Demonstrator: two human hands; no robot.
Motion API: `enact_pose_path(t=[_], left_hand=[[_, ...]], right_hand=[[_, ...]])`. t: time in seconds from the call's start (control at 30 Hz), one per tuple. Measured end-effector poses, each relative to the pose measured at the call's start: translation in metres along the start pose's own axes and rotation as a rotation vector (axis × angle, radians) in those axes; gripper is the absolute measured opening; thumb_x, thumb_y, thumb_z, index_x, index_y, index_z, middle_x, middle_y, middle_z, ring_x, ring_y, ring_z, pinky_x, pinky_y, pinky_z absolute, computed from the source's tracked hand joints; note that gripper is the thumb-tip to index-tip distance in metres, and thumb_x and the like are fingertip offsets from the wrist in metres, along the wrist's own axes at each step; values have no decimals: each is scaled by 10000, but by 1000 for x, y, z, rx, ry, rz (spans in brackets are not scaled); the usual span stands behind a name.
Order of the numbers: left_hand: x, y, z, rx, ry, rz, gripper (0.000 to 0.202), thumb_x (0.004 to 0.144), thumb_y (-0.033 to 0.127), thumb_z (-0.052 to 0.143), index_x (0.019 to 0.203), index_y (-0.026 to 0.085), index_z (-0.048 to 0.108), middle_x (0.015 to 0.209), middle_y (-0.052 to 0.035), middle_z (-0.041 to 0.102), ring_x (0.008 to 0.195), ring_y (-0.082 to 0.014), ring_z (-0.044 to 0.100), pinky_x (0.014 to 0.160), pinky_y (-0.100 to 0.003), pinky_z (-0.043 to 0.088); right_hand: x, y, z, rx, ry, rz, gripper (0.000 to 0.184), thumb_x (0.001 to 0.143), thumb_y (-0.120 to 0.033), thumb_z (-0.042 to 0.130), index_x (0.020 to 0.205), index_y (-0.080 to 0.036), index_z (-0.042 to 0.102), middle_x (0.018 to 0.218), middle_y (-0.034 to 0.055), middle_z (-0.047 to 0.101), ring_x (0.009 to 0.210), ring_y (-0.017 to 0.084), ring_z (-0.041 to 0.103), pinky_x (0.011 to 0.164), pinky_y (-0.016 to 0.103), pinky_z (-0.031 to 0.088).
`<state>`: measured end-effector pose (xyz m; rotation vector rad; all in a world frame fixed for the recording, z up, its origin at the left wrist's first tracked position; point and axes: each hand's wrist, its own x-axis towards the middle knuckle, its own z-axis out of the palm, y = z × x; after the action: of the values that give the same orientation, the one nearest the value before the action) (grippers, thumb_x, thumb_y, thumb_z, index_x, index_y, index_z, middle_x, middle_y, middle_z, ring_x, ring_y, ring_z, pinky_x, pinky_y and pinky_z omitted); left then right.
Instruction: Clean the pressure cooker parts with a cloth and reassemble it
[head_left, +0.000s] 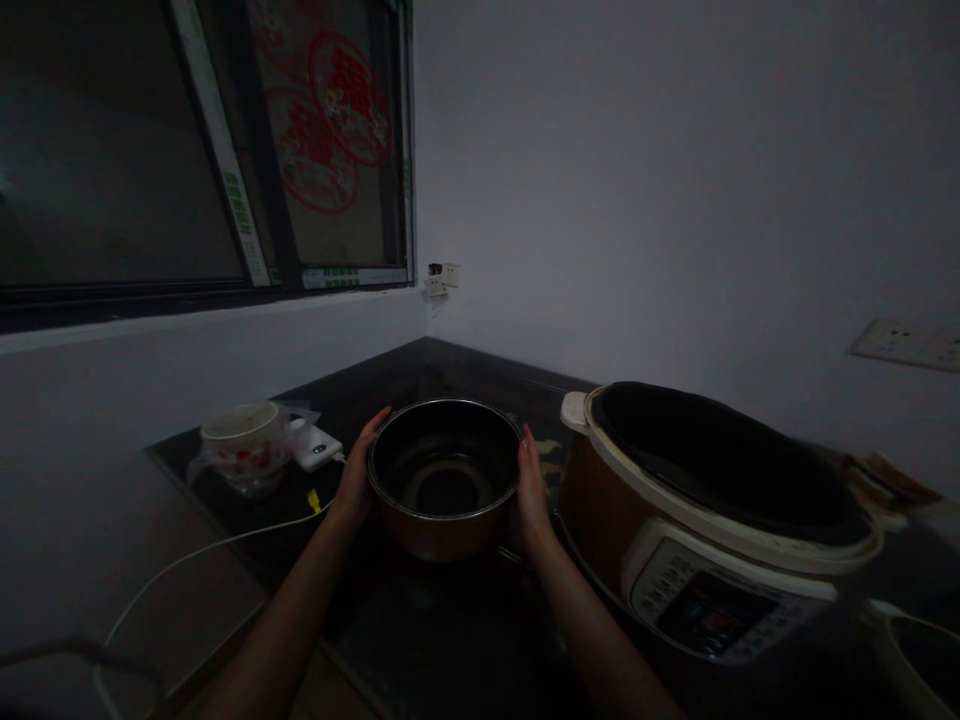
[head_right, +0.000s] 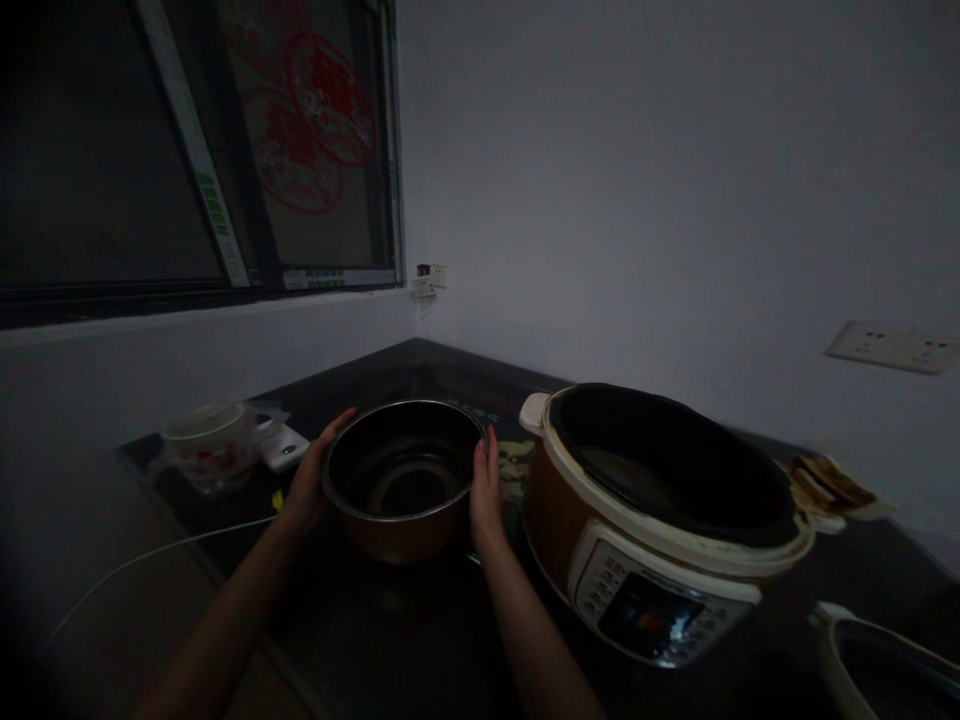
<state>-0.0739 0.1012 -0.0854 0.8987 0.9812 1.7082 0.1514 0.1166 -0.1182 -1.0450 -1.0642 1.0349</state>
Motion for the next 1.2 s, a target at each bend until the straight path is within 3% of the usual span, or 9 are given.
enact_pose_path(t=[0.17, 0.37, 0.53, 0.67, 0.77, 0.8, 0.97, 1.1, 1.2], left_hand=[[-10, 17, 9, -44, 28, 59, 627, 766, 410, 574, 1343, 170, 509, 1287, -68, 621, 1206, -256, 551, 1036, -342, 403], [-38, 92, 31, -30, 76, 170, 510, 749, 293, 556, 1254, 239, 595, 1136, 13, 698, 1090, -249, 622, 904, -333, 524], [-75, 165, 75, 16, 62, 329, 364, 801, 267, 472, 1105, 263, 672, 1021, 50, 727, 1116, -298, 612, 935, -465, 538], [-82, 196, 119, 4, -30, 483, 315, 791, 276, 488, 1028, 289, 695, 1086, 61, 717, 1241, -287, 532, 1072, -424, 434], [-68, 201, 159, -130, -96, 550, 288, 760, 257, 490, 951, 224, 703, 1022, 3, 738, 1182, -296, 575, 1032, -464, 428], [-62, 200, 175, -129, -191, 525, 274, 761, 235, 500, 958, 230, 691, 1016, 10, 741, 1185, -275, 574, 983, -443, 458], [-40, 185, 251, -287, -398, 437, 301, 740, 171, 470, 971, 222, 656, 876, 11, 710, 945, -193, 645, 814, -300, 518], [-31, 166, 298, -274, -554, 392, 357, 745, 220, 514, 1090, 209, 603, 893, -7, 664, 909, -175, 626, 815, -276, 489], [-24, 148, 320, -199, -642, 335, 467, 745, 256, 557, 1210, 208, 547, 915, -12, 635, 920, -181, 610, 843, -295, 465]], right_hand=[[-11, -17, 8, 42, -16, -3, 775, 841, -700, 393, 1490, -298, 260, 1583, 11, 236, 1453, 210, 229, 1166, 442, 227], [-34, -86, 20, 169, -77, -141, 786, 843, -681, 420, 1488, -269, 243, 1574, 8, 262, 1434, 187, 279, 1164, 389, 257], [-50, -159, 11, 286, -122, -298, 733, 866, -625, 459, 1477, -266, 273, 1546, 6, 327, 1417, 195, 313, 1171, 416, 242], [-48, -213, -14, 299, -72, -507, 673, 888, -599, 456, 1450, -247, 345, 1543, 12, 338, 1419, 183, 305, 1186, 400, 203], [-41, -249, -42, 263, 19, -589, 678, 877, -588, 477, 1447, -239, 362, 1560, 7, 301, 1432, 179, 272, 1185, 381, 207], [-38, -260, -53, 248, 48, -601, 690, 872, -571, 487, 1456, -231, 347, 1554, 14, 313, 1429, 184, 280, 1178, 382, 228], [-18, -308, -118, 165, 103, -578, 774, 770, -348, 604, 1463, -188, 299, 1372, 62, 545, 1272, 210, 508, 1075, 363, 406], [3, -330, -169, 66, 188, -555, 688, 748, -304, 598, 1384, -153, 383, 1292, 81, 596, 1187, 194, 569, 1006, 325, 467], [14, -332, -195, 9, 272, -491, 577, 763, -320, 578, 1304, -178, 440, 1302, 72, 587, 1176, 179, 569, 951, 298, 489]])
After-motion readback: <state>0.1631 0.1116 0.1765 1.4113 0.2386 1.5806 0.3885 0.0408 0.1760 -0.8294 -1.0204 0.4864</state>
